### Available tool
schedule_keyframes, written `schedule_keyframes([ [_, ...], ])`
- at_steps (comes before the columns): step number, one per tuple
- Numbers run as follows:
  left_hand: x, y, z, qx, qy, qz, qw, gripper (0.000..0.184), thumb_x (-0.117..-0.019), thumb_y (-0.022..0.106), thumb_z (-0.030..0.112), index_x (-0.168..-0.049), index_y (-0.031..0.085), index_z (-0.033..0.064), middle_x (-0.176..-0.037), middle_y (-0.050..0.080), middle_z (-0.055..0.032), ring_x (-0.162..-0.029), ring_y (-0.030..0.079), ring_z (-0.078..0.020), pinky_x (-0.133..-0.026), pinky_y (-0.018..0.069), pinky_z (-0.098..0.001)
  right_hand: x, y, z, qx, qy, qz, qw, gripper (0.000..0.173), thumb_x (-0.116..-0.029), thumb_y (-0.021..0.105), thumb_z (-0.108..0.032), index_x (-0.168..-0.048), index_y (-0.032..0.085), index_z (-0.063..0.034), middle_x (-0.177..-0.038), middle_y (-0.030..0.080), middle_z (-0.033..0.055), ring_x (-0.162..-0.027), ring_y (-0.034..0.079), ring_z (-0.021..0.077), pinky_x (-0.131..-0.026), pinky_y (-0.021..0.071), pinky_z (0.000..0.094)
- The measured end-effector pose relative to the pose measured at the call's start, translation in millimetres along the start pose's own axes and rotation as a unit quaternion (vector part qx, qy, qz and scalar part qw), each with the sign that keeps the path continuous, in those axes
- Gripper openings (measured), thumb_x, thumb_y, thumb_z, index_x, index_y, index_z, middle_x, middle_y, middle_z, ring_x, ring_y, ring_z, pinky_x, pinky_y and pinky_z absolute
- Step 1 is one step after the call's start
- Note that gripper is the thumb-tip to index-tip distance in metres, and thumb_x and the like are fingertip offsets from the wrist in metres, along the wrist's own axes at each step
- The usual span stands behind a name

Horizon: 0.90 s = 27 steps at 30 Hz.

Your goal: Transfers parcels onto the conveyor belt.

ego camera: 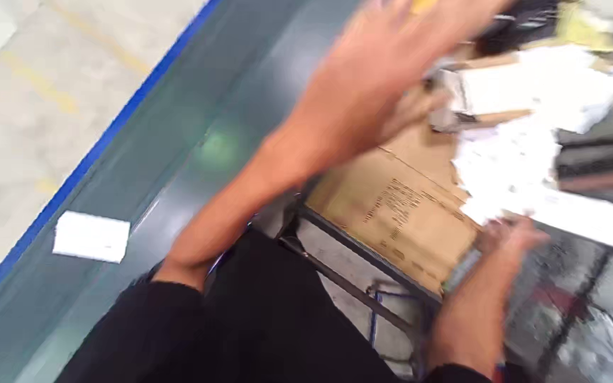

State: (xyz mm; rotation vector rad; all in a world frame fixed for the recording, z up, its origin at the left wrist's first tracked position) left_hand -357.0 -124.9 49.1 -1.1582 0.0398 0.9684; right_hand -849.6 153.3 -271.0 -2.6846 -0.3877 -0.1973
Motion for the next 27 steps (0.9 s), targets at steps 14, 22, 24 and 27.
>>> schedule_keyframes([
  [14,515.4,46.7,-155.3,0.126,-0.6,-0.08,0.786,0.085,-0.0737,0.087,0.053,-0.141,0.058,0.0085,-0.135,0.062,-0.0194,-0.125,0.06,-0.0349,-0.105,0.0489,-0.0602,604.6,494.4,-54.4,0.207,-0.412,-0.686,0.562,0.062,-0.097,0.067,-0.045,-0.142,0.054,-0.0045,-0.133,0.064,0.0169,-0.121,0.064,0.0294,-0.103,0.0532,0.0517],
  [22,522.5,33.9,-142.1,0.129,-0.498,0.238,0.824,0.026,-0.0973,0.05,-0.003,-0.113,0.071,-0.0021,-0.105,0.075,-0.0123,-0.099,0.073,-0.0178,-0.093,0.0593,-0.0399,782.8,582.4,-8.5,0.4,-0.48,-0.587,0.514,0.115,-0.0543,0.099,-0.041,-0.148,0.044,-0.0021,-0.141,0.047,0.0333,-0.119,0.055,0.0525,-0.087,0.0526,0.0665],
  [24,524.1,24.4,-144.4,0.154,-0.514,0.261,0.802,0.024,-0.101,0.05,0.002,-0.114,0.07,-0.0047,-0.105,0.074,-0.0135,-0.098,0.072,-0.0158,-0.093,0.0588,-0.0369,763.6,584.4,-16.6,0.391,-0.437,-0.612,0.531,0.106,-0.0625,0.097,-0.035,-0.148,0.044,-0.0014,-0.134,0.054,0.0334,-0.109,0.062,0.051,-0.083,0.0547,0.0665],
  [27,530.6,22.9,-152.3,0.217,-0.587,0.295,0.722,0.035,-0.108,0.045,0.014,-0.127,0.056,-0.0125,-0.114,0.066,-0.021,-0.105,0.067,-0.0183,-0.097,0.0562,-0.0384,682.5,577.0,-35.6,0.321,-0.362,-0.654,0.581,0.072,-0.0805,0.086,-0.039,-0.139,0.057,-0.0088,-0.118,0.068,0.0228,-0.108,0.067,0.0411,-0.086,0.0544,0.0645],
])
Point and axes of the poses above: each hand's wrist, its own x-axis away from the middle knuckle, its own y-axis out of the palm, z = x × y, the point moved 8 cm from there along -x, towards the middle knuckle
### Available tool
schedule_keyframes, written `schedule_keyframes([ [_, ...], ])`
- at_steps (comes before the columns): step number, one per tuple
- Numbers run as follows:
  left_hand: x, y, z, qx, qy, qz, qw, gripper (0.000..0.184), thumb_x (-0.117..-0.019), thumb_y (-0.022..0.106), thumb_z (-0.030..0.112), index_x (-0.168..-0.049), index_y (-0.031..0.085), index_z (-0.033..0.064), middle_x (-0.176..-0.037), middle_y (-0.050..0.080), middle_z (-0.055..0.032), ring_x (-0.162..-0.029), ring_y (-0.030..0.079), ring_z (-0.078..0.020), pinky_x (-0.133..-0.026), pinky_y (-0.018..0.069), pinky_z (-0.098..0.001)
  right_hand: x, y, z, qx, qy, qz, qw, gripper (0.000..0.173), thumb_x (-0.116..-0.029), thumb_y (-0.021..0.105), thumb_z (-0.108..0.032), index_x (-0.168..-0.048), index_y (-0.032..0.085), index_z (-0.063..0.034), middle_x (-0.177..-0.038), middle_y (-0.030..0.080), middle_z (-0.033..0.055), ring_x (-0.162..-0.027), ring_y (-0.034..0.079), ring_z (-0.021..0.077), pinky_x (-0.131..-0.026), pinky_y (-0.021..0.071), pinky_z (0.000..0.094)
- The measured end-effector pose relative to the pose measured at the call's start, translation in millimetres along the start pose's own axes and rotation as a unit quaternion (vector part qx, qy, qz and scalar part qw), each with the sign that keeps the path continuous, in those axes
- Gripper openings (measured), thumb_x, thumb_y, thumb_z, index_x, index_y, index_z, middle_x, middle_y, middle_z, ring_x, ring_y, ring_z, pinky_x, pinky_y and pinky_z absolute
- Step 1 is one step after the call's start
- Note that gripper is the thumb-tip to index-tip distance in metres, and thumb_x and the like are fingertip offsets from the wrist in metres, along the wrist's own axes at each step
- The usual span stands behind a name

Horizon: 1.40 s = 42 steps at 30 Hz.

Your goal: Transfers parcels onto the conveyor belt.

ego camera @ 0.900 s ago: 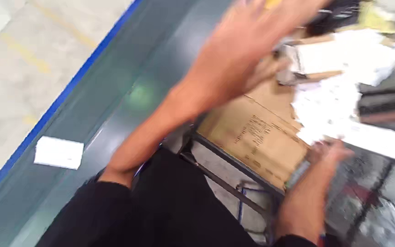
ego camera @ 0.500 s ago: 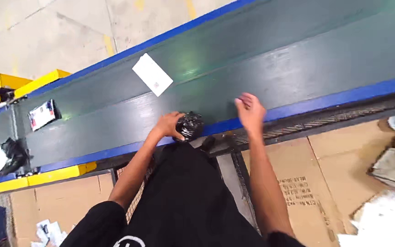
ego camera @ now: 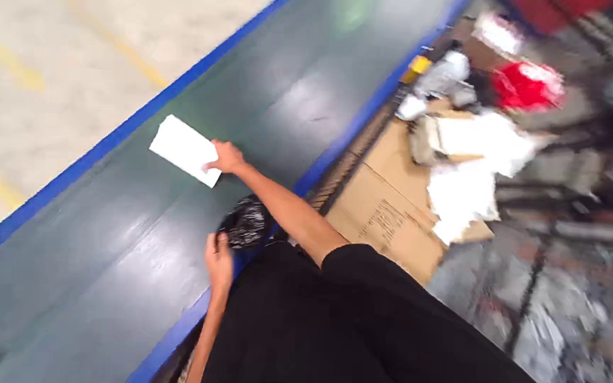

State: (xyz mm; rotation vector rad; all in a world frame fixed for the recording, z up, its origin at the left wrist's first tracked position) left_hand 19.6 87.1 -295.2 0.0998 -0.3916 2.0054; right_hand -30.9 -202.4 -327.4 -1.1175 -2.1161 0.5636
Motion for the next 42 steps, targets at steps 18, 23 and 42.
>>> schedule_keyframes([
  [18,-88.4,222.7,117.5,-0.188,0.161,-0.211,0.946,0.113,-0.0717,0.087,0.04,-0.158,0.026,-0.0006,-0.155,0.041,-0.0264,-0.143,0.045,-0.0311,-0.118,0.0388,-0.0456,483.6,-332.5,454.7,-0.25,0.306,0.446,0.803,0.086,-0.0898,0.078,-0.039,-0.156,0.035,-0.0044,-0.141,0.06,0.0186,-0.12,0.064,0.0307,-0.099,0.0554,0.0494],
  [23,-3.8,366.0,199.5,-0.09,0.176,-0.423,0.884,0.103,-0.0802,0.082,0.048,-0.158,0.033,0.004,-0.154,0.049,-0.0138,-0.137,0.053,-0.0172,-0.113,0.0485,-0.0385,352.6,-192.0,283.4,-0.654,-0.025,0.201,0.729,0.101,-0.0973,0.059,-0.057,-0.163,-0.007,-0.0177,-0.155,0.046,0.0159,-0.123,0.064,0.0352,-0.088,0.0619,0.0545],
  [42,-16.2,-13.1,38.5,-0.37,0.081,0.0,0.925,0.039,-0.0995,0.063,0.024,-0.133,0.065,0.0035,-0.139,0.063,-0.0153,-0.134,0.057,-0.0286,-0.115,0.0445,-0.0471,207.9,-332.8,285.3,-0.157,-0.054,0.169,0.971,0.057,-0.1043,0.057,-0.036,-0.15,0.045,-0.004,-0.144,0.058,0.0142,-0.123,0.063,0.0202,-0.102,0.054,0.0386],
])
Point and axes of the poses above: each hand's wrist, its own x-axis away from the middle knuckle, its own y-axis out of the palm, z = x × y, the point moved 8 cm from there along -x, towards the middle knuckle
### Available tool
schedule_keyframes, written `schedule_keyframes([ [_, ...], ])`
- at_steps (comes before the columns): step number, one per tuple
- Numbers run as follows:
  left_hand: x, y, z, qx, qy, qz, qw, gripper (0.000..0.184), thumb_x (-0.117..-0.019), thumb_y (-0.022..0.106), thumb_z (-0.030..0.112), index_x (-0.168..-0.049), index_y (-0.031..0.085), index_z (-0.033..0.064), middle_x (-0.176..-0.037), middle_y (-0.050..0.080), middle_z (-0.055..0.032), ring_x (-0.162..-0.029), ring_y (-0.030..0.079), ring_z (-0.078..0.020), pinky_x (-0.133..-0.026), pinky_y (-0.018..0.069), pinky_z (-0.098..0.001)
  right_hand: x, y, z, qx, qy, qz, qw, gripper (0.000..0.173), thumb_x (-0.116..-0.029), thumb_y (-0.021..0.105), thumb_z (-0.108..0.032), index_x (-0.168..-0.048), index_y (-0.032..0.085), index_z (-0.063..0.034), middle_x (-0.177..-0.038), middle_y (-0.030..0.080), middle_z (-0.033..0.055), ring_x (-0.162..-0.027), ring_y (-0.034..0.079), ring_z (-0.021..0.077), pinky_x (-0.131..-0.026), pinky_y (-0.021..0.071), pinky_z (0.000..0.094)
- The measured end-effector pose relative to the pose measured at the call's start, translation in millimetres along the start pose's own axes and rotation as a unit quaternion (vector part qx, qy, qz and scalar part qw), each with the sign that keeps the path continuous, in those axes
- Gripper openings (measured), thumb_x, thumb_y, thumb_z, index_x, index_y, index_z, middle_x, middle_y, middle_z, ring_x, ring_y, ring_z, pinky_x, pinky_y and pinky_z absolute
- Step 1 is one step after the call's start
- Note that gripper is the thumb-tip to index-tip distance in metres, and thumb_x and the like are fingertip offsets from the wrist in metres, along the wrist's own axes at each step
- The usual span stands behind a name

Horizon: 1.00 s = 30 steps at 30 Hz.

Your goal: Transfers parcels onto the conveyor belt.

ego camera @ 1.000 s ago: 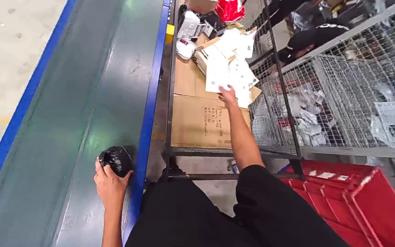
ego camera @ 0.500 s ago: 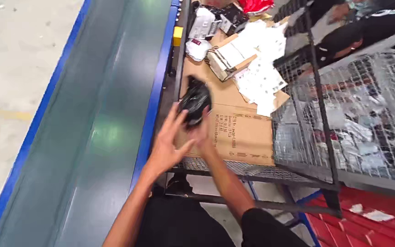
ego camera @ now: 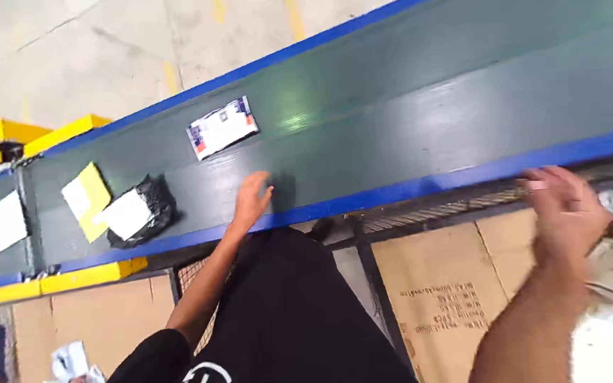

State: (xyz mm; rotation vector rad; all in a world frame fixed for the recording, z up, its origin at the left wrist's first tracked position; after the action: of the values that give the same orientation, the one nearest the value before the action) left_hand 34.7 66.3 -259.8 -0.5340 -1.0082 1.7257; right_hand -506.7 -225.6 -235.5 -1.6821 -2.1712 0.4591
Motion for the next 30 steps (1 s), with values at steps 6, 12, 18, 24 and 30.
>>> schedule_keyframes([
  [6,15.4,-123.2,-162.0,-0.12,-0.215,0.081,0.966,0.086,-0.0832,0.082,0.043,-0.152,0.046,0.0046,-0.157,0.039,-0.0279,-0.146,0.031,-0.0523,-0.115,0.0253,-0.0735,-39.4,332.4,-117.5,0.114,-0.058,-0.204,0.971,0.073,-0.09,0.075,-0.046,-0.148,0.05,-0.008,-0.14,0.061,0.0152,-0.127,0.061,0.0279,-0.102,0.0537,0.0507],
  [12,81.2,-158.9,-278.0,-0.137,-0.346,-0.117,0.921,0.144,-0.0542,0.096,0.057,-0.165,0.017,0.0129,-0.169,0.007,-0.027,-0.152,0.0,-0.0585,-0.109,0.0034,-0.0866,-109.8,530.1,-230.2,0.339,-0.288,-0.296,0.845,0.115,-0.0603,0.098,-0.038,-0.157,0.04,-0.0138,-0.164,0.03,0.0208,-0.147,0.03,0.05,-0.108,0.0314,0.0757],
  [18,77.8,-126.5,-312.2,-0.026,-0.224,-0.094,0.97,0.14,-0.046,0.092,0.069,-0.155,0.036,0.0006,-0.149,0.048,-0.0293,-0.139,0.043,-0.0485,-0.115,0.0311,-0.0678,-167.6,557.9,-202.5,0.427,-0.245,-0.292,0.82,0.132,-0.0421,0.1,-0.048,-0.154,0.041,-0.0116,-0.143,0.051,0.0286,-0.13,0.048,0.0529,-0.106,0.0312,0.0772],
  [24,32.6,-84.5,-236.3,0.095,-0.184,-0.166,0.964,0.096,-0.0685,0.093,0.041,-0.142,0.052,-0.0035,-0.127,0.063,-0.0316,-0.121,0.061,-0.0445,-0.103,0.0472,-0.0657,-99.3,440.3,-137.9,0.264,-0.054,-0.299,0.915,0.066,-0.0751,0.087,-0.048,-0.123,0.07,-0.0071,-0.114,0.072,0.0164,-0.109,0.068,0.032,-0.097,0.0523,0.0575],
  [30,-1.4,-33.2,-173.4,0.241,-0.169,-0.211,0.932,0.06,-0.0842,0.084,0.023,-0.13,0.057,-0.0053,-0.109,0.071,-0.0142,-0.09,0.072,-0.0134,-0.083,0.062,-0.0379,-22.5,138.1,-65.6,-0.093,0.139,0.028,0.985,0.043,-0.0927,0.075,-0.021,-0.128,0.061,0.0,-0.109,0.072,0.0126,-0.094,0.071,0.0179,-0.088,0.06,0.041],
])
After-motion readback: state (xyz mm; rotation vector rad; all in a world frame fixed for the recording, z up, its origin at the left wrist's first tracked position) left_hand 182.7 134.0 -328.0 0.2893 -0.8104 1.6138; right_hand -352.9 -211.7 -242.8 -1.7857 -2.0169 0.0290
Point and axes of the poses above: each hand's wrist, its own x-axis away from the middle knuckle, its own y-axis out of the palm, z = x × y, the point moved 8 cm from there along -x, towards the middle knuckle
